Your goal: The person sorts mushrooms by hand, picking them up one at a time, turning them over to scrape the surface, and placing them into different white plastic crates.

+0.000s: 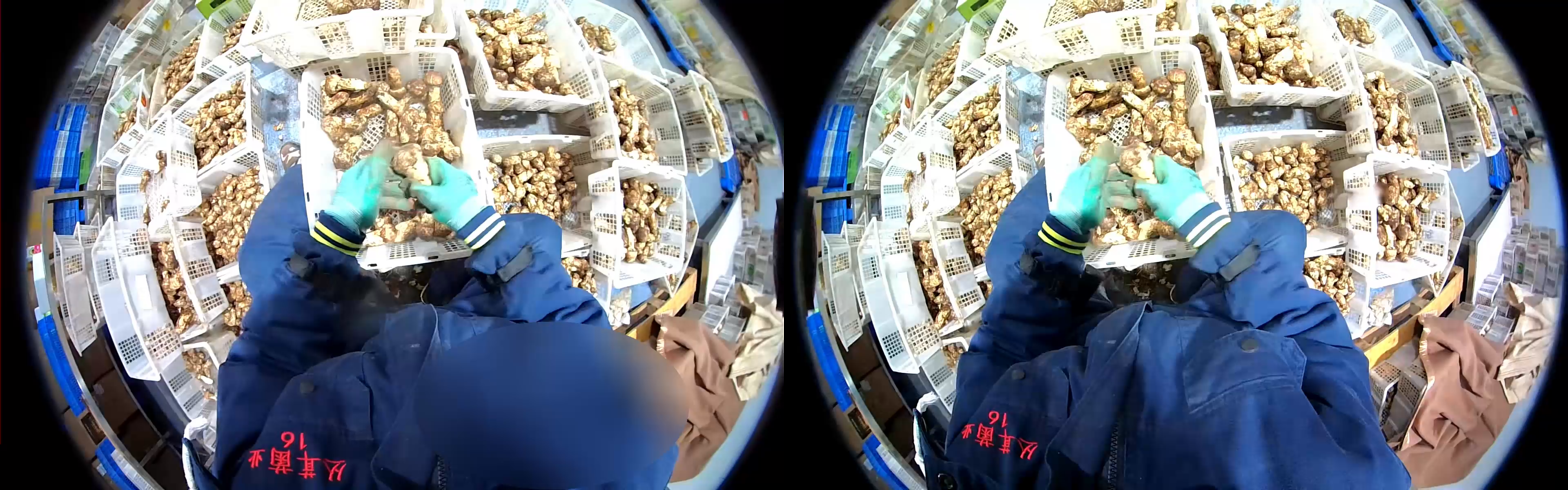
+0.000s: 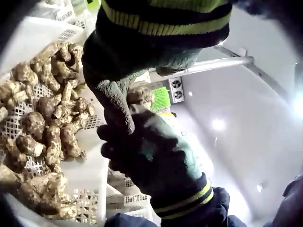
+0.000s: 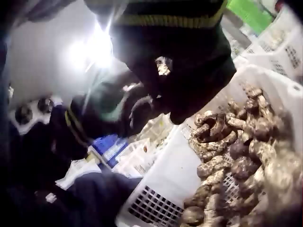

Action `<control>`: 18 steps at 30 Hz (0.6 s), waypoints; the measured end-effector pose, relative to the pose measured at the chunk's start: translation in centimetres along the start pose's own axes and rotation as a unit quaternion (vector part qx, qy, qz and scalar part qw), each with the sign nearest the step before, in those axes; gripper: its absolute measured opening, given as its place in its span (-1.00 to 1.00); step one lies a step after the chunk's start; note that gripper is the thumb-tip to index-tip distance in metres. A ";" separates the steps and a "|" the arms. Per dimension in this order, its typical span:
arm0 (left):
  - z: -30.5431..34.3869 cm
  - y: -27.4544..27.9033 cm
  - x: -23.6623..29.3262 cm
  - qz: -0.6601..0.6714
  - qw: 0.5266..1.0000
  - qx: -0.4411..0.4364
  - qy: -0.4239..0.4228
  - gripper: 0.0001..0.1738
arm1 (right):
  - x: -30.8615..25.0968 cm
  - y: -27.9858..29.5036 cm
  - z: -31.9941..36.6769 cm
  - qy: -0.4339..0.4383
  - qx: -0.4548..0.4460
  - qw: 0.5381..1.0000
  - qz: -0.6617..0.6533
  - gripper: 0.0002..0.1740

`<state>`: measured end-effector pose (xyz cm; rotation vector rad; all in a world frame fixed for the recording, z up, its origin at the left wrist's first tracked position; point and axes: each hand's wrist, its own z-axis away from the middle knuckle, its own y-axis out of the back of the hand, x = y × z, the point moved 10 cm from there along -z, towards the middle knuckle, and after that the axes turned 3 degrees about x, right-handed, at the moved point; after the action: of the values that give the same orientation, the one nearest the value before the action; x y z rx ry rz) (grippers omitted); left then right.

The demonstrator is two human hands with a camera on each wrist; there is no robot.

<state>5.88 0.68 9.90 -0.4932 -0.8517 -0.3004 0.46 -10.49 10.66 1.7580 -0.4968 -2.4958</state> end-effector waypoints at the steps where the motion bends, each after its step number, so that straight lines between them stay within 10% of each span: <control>1: -0.3 0.7 0.1 -0.007 1.000 -0.008 0.027 -0.34 | 0.8 0.1 -0.1 0.003 -0.033 0.993 -0.110 -0.54; 5: -7.8 11.0 -4.8 -0.136 0.983 0.119 -0.016 -0.38 | 0.6 1.1 2.8 -0.144 -0.093 0.893 -0.415 -0.61; 9: -12.5 16.7 -8.8 -0.532 0.825 0.186 0.034 -0.19 | 1.7 1.9 2.6 -0.156 -0.166 0.777 -0.587 -0.53; 13: -13.1 15.6 -11.2 -0.633 0.752 0.140 0.124 0.03 | 1.0 3.7 2.5 -0.192 -0.128 0.689 -0.687 -0.52; 18: -13.0 14.1 -12.0 -0.705 0.685 0.153 0.104 0.00 | 4.9 7.5 -1.4 -0.182 -0.072 0.823 -0.534 -0.62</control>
<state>12.96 6.48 -10.82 0.6416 -0.8825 -1.5794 -1.10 -19.00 7.90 1.7497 0.9715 -3.4205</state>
